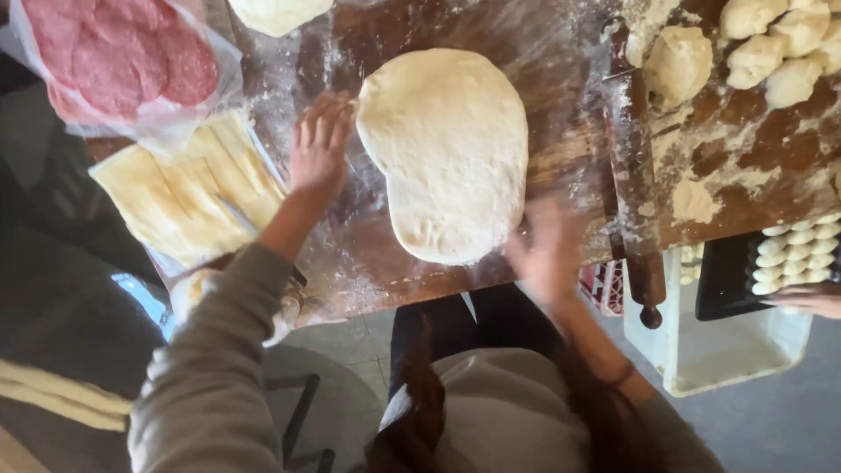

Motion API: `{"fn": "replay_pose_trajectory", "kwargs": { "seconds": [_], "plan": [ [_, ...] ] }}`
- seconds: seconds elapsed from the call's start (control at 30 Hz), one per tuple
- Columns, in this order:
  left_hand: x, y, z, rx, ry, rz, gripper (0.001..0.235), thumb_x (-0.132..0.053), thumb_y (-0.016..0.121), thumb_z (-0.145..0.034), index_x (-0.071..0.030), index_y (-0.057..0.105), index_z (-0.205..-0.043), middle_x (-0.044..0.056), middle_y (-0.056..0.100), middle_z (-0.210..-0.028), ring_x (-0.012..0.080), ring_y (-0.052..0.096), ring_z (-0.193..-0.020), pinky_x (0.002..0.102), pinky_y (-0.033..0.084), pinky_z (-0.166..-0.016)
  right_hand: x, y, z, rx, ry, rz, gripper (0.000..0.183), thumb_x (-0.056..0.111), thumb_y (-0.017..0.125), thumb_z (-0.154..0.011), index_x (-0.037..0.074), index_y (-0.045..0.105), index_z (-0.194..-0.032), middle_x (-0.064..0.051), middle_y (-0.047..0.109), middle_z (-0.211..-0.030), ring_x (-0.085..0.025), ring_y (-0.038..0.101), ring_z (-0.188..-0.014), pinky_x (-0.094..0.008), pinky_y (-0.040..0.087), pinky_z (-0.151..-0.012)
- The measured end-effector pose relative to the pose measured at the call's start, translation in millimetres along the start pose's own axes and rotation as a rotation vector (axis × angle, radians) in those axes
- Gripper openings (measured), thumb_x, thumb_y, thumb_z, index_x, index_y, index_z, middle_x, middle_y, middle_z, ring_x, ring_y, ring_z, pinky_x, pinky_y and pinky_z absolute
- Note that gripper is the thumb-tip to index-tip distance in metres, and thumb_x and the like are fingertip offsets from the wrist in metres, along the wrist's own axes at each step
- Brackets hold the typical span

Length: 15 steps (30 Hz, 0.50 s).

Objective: Rolling dough, adding salami and cheese fillings, and rolling the dough into cylinders before placing on a baking sheet.

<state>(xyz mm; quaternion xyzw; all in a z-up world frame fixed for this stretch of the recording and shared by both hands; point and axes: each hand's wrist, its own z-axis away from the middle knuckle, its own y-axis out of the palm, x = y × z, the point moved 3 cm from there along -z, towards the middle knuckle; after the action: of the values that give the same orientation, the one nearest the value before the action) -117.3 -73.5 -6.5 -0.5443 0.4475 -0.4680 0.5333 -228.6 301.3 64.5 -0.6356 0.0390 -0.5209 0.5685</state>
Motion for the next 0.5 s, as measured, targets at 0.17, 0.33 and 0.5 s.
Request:
{"fn": "replay_pose_trajectory", "kwargs": {
  "seconds": [0.17,0.33,0.5],
  "plan": [
    [-49.0,-2.9,81.1,-0.133,-0.472,0.512,0.059,0.002,0.059,-0.091,-0.01,0.053,-0.148,0.006,0.051,-0.153,0.0279,0.043,-0.151,0.048,0.038,-0.123,-158.7,-75.9,72.2,-0.243,0.383,0.284,0.089,0.051,0.087,-0.085,-0.008,0.054,-0.142,-0.029,0.059,-0.135,-0.047,0.055,-0.124,-0.054,0.044,-0.106],
    [-135.9,-58.6,88.9,-0.137,-0.473,0.54,0.059,-0.023,0.073,-0.091,-0.01,0.055,-0.146,0.01,0.053,-0.151,0.0312,0.04,-0.148,0.05,0.034,-0.119,-154.7,-96.3,68.6,-0.039,0.171,0.402,0.066,0.043,0.085,-0.087,-0.004,0.063,-0.128,-0.025,0.064,-0.123,-0.043,0.059,-0.117,-0.051,0.047,-0.102],
    [-162.3,-62.6,131.4,-0.114,-0.484,0.437,0.089,-0.063,0.08,-0.084,-0.001,0.053,-0.143,0.022,0.046,-0.147,0.0421,0.031,-0.146,0.059,0.023,-0.122,-58.2,-103.8,12.8,0.498,0.087,0.355,0.067,0.05,0.08,-0.074,0.011,0.069,-0.127,-0.014,0.071,-0.108,-0.03,0.067,-0.1,-0.045,0.051,-0.093]
  ]
}}
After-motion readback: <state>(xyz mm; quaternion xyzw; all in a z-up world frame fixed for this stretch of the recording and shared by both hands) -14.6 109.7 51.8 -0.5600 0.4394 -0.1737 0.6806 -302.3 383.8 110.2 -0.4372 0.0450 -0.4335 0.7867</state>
